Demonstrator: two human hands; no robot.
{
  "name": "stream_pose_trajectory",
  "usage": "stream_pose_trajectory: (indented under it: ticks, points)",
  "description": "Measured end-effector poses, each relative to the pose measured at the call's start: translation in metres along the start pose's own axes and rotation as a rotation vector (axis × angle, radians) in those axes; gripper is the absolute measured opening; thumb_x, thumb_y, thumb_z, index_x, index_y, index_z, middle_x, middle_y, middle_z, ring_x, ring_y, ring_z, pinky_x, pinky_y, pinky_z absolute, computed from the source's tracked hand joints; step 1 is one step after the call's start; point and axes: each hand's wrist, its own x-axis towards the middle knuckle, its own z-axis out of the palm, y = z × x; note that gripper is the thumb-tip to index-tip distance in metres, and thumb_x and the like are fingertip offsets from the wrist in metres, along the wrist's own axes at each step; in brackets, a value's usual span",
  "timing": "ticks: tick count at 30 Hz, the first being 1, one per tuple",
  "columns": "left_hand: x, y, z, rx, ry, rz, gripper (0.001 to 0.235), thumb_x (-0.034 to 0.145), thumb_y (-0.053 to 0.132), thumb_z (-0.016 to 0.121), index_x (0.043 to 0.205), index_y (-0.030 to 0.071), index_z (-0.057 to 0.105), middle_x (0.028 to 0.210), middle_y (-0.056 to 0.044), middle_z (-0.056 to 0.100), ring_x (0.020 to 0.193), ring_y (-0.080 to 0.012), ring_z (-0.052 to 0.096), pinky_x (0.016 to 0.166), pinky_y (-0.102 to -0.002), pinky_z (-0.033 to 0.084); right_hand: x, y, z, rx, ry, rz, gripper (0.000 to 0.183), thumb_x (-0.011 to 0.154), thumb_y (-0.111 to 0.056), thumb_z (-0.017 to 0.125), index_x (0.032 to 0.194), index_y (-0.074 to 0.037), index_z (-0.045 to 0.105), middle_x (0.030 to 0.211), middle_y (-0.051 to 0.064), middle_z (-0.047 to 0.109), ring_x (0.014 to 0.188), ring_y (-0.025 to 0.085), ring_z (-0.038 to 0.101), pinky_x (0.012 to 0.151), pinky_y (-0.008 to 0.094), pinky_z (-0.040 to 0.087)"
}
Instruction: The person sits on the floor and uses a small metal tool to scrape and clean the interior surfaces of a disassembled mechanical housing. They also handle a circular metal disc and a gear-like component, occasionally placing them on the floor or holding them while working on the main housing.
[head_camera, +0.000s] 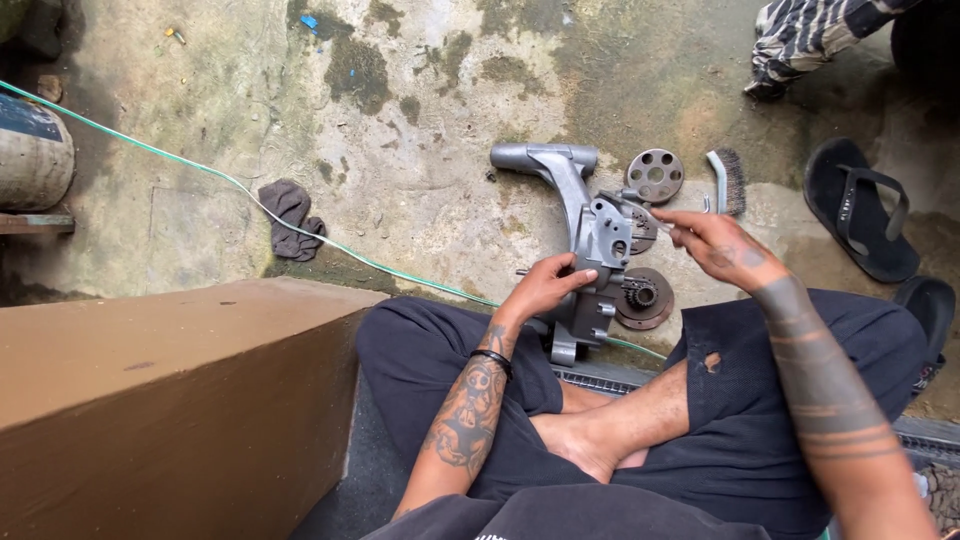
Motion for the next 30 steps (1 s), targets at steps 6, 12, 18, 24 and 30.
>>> stream_pose_trajectory:
  ticks: [6, 12, 18, 24, 30]
  points:
    - [-0.003, -0.005, 0.005, -0.028, 0.064, 0.036, 0.034, 0.092, 0.040, 0.071, 0.075, 0.014, 0.054, 0.068, 0.002, 0.049, 0.068, -0.0109, 0.047, 0.064, -0.027, 0.037, -0.032, -0.012, 0.018, 0.049, 0.093, 0.165, 0.044, 0.100, -0.006, 0.053, 0.141, -0.015, 0.069, 0.080, 0.012, 0.065, 0.078, 0.025, 0.061, 0.079, 0.038, 0.049]
    - [0.002, -0.018, 0.006, -0.044, 0.120, 0.083, 0.037, 0.090, 0.039, 0.076, 0.071, 0.013, 0.057, 0.059, -0.001, 0.050, 0.062, -0.0124, 0.047, 0.061, -0.027, 0.038, -0.071, -0.033, 0.007, -0.035, 0.130, 0.109, 0.040, 0.103, -0.014, 0.054, 0.139, -0.019, 0.070, 0.105, 0.015, 0.078, 0.107, 0.033, 0.072, 0.099, 0.047, 0.052]
    - [0.010, -0.035, 0.011, -0.028, 0.138, 0.100, 0.040, 0.091, 0.041, 0.075, 0.069, 0.014, 0.055, 0.058, -0.001, 0.049, 0.062, -0.0118, 0.046, 0.061, -0.026, 0.038, -0.084, -0.031, 0.050, 0.080, 0.197, -0.010, 0.044, 0.100, -0.004, 0.055, 0.141, -0.014, 0.068, 0.118, 0.017, 0.075, 0.110, 0.034, 0.071, 0.099, 0.047, 0.054]
    - [0.003, -0.045, 0.011, -0.050, 0.167, 0.104, 0.039, 0.093, 0.041, 0.073, 0.073, 0.012, 0.059, 0.062, -0.003, 0.054, 0.067, -0.0138, 0.049, 0.066, -0.029, 0.041, -0.087, -0.020, 0.056, -0.014, 0.307, -0.079, 0.037, 0.100, -0.010, 0.061, 0.134, -0.020, 0.072, 0.099, 0.013, 0.074, 0.098, 0.035, 0.071, 0.088, 0.047, 0.056]
    - [-0.003, -0.039, 0.013, -0.036, 0.189, 0.142, 0.035, 0.095, 0.041, 0.072, 0.079, 0.011, 0.064, 0.067, -0.006, 0.061, 0.072, -0.0150, 0.055, 0.070, -0.031, 0.045, -0.076, 0.002, 0.052, 0.027, 0.315, -0.123, 0.034, 0.100, -0.011, 0.063, 0.131, -0.022, 0.075, 0.096, 0.012, 0.074, 0.096, 0.033, 0.071, 0.086, 0.045, 0.056]
